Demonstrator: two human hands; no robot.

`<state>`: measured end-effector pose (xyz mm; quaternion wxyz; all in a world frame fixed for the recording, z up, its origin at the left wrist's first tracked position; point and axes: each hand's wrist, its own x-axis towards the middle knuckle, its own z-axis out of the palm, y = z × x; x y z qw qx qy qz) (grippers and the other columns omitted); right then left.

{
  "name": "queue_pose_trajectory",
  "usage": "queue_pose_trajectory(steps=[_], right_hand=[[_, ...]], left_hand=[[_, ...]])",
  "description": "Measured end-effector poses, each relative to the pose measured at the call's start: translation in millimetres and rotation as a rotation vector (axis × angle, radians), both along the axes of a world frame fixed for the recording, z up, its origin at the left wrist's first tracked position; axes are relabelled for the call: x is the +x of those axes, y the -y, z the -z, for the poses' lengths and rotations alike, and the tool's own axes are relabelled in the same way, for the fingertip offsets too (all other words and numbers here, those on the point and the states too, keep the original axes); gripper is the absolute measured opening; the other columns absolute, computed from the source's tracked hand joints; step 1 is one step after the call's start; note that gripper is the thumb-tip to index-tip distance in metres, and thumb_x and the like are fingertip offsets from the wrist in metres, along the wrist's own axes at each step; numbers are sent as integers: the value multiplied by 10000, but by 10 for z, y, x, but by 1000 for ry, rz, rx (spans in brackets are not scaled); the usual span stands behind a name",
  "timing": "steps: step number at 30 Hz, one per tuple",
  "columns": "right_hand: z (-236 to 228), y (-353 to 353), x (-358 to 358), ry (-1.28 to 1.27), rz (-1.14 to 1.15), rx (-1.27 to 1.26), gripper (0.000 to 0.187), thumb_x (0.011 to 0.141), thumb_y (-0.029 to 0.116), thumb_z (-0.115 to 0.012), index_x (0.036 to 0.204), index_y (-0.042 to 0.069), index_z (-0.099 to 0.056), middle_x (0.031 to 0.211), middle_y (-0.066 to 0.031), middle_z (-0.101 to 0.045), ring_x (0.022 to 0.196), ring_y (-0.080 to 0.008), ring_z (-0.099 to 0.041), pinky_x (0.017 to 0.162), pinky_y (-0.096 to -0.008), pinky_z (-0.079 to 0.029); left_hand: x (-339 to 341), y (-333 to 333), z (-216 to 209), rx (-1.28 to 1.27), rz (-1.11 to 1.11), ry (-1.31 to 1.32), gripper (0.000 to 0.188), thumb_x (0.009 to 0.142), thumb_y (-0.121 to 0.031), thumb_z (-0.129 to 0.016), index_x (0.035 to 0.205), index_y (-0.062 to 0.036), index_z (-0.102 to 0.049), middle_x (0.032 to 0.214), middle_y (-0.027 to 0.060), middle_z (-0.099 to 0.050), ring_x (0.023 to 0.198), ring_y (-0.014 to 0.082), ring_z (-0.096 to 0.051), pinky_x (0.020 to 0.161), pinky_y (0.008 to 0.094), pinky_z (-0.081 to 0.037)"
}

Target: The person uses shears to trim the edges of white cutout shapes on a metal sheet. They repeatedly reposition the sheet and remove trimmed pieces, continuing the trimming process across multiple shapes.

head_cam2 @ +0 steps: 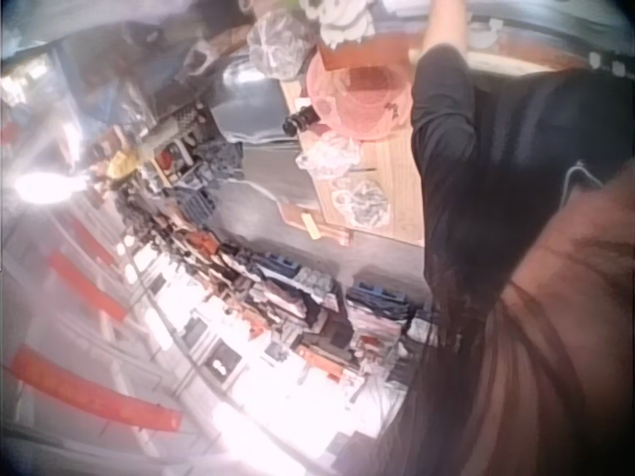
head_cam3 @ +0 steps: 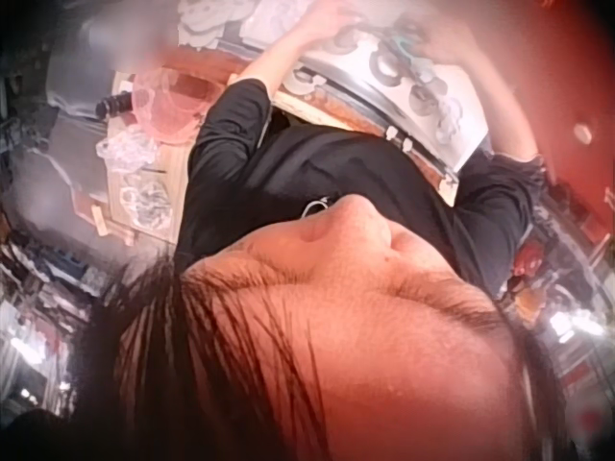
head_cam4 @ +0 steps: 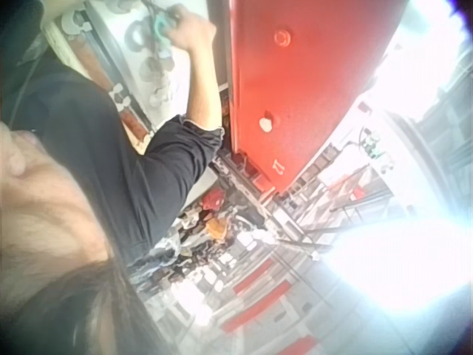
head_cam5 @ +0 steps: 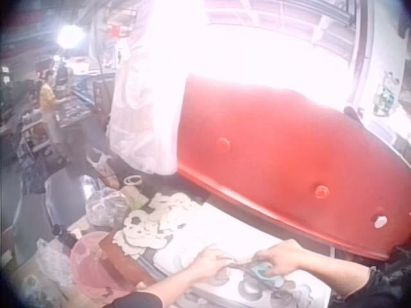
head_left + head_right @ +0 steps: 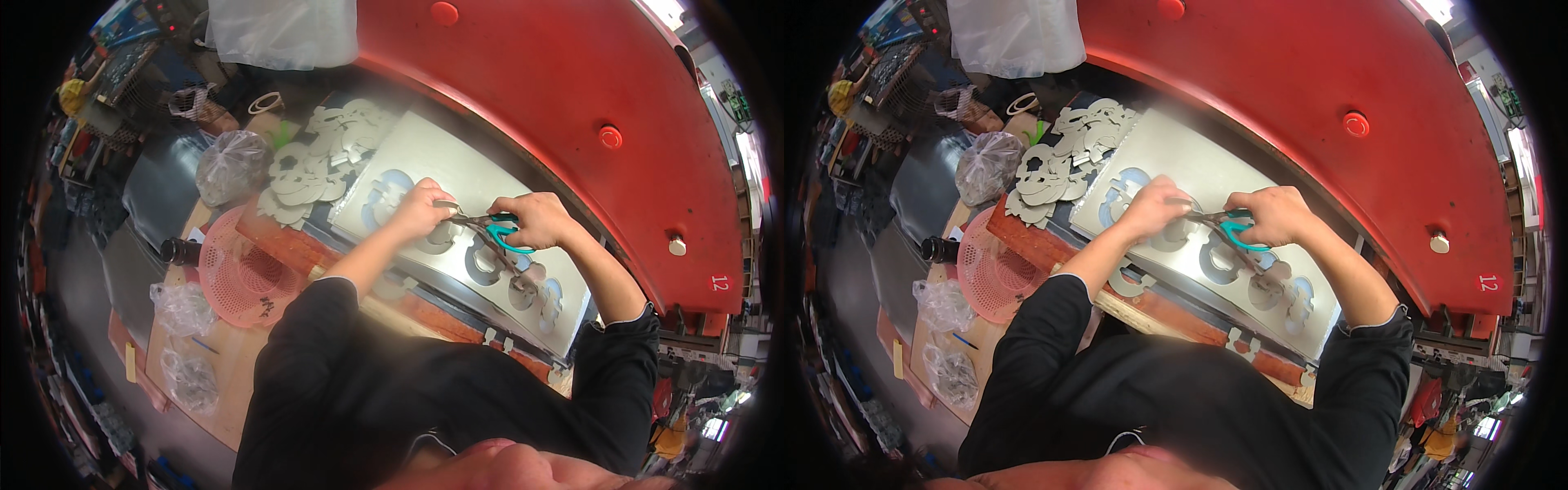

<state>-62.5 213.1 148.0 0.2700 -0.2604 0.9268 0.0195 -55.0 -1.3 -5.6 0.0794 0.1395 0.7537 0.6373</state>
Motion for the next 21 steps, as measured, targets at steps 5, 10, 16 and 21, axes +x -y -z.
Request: queue_pose_trajectory(steps=[5, 10, 16, 21], right_hand=[[17, -5, 12, 19, 38, -13, 493, 666, 376, -632, 1129, 205, -611, 842, -107, -668, 859, -300, -636, 726, -401, -466], [60, -30, 19, 21, 50, -32, 492, 666, 371, -631, 1129, 205, -610, 839, -103, -668, 856, -299, -636, 728, -403, -469], [72, -43, -6, 4, 19, -1, 496, 664, 360, -634, 1133, 203, -609, 838, -104, -669, 854, -296, -638, 732, -399, -470], [74, -34, 4, -8, 5, -12, 495, 668, 359, -637, 1138, 205, -612, 825, -101, -668, 843, -292, -640, 729, -394, -470]], left_hand=[[1, -1, -9, 22, -5, 20, 146, 783, -111, -698, 907, -36, -713, 899, 77, -526, 900, 211, -555, 796, 303, -451], [9, 6, -25, 13, -5, 45, 148, 787, -114, -699, 913, -39, -713, 902, 78, -528, 898, 213, -557, 796, 305, -452], [10, 7, -3, 5, 3, 21, 155, 789, -121, -702, 922, -42, -713, 912, 84, -534, 899, 215, -560, 800, 306, -455], [1, -1, 22, -2, -16, 4, 175, 760, -142, -734, 897, -36, -711, 929, 60, -525, 860, 185, -558, 766, 285, -463]])
